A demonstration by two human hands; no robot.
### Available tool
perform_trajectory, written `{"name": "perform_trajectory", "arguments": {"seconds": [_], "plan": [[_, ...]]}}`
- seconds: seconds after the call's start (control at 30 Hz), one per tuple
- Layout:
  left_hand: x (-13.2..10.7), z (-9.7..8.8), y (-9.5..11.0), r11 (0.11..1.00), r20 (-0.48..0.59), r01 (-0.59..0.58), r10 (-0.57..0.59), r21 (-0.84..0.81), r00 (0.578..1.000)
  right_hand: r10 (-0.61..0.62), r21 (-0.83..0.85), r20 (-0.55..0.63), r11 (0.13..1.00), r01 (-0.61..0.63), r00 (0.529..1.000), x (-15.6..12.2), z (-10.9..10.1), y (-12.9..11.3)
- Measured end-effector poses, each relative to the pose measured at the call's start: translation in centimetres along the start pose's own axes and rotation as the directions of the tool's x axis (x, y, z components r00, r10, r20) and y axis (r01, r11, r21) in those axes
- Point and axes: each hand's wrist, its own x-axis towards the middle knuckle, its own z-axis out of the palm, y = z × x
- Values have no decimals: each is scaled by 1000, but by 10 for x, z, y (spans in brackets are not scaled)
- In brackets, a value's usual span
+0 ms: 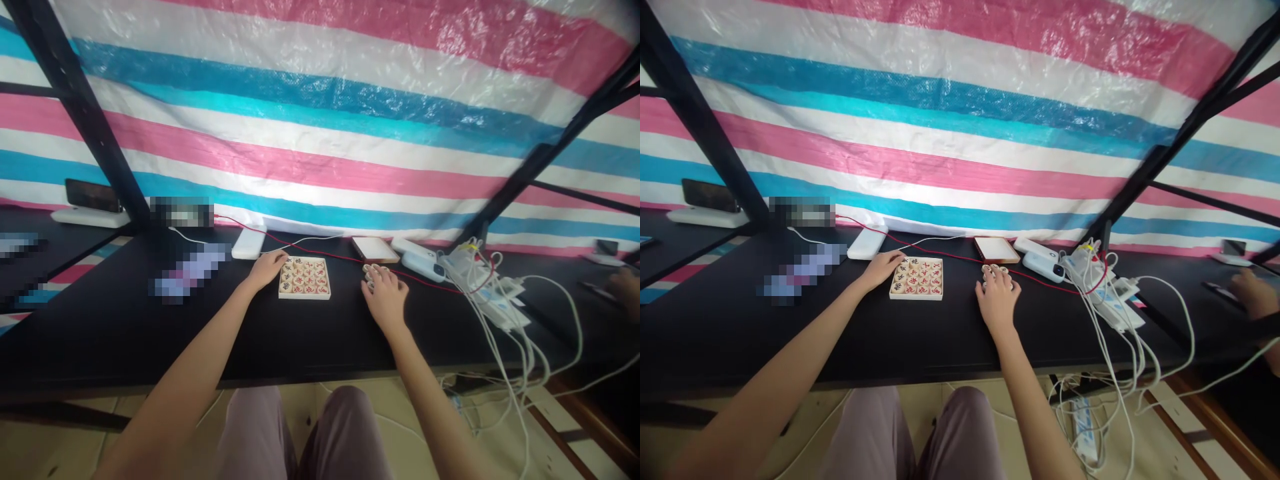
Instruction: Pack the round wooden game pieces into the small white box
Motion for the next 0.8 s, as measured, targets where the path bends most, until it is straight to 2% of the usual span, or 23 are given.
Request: {"name": "perform_trajectory", "arguments": {"seconds": [0.1,0.23,0.33,0.5,0.6,0.7,0.8], "plan": [[0,1,-1,1000,-8,-8,8,13,1000,-65,-70,63,995,70,996,-28,-8,18],[1,1,-2,1000,-8,-13,13,4,1000,-89,-90,84,991,96,993,-39,-20,13],[0,1,-3,1000,-5,-12,12,4,1000,-94,-60,108,993,101,990,-36,-26,7],[-2,1,-1,1000,-7,-27,27,-12,1000,-233,119,149,969,217,961,-31,-28,3],[-3,1,-1,1000,-9,-20,20,-10,1000,-270,188,150,952,240,951,-25,-27,-2],[-3,0,0,1000,-15,-21,21,1,1000,-231,242,125,950,196,965,-11,-23,-10],[-3,0,0,1000,-16,-27,27,10,1000,-146,281,67,952,122,987,11,-18,-29]]}}
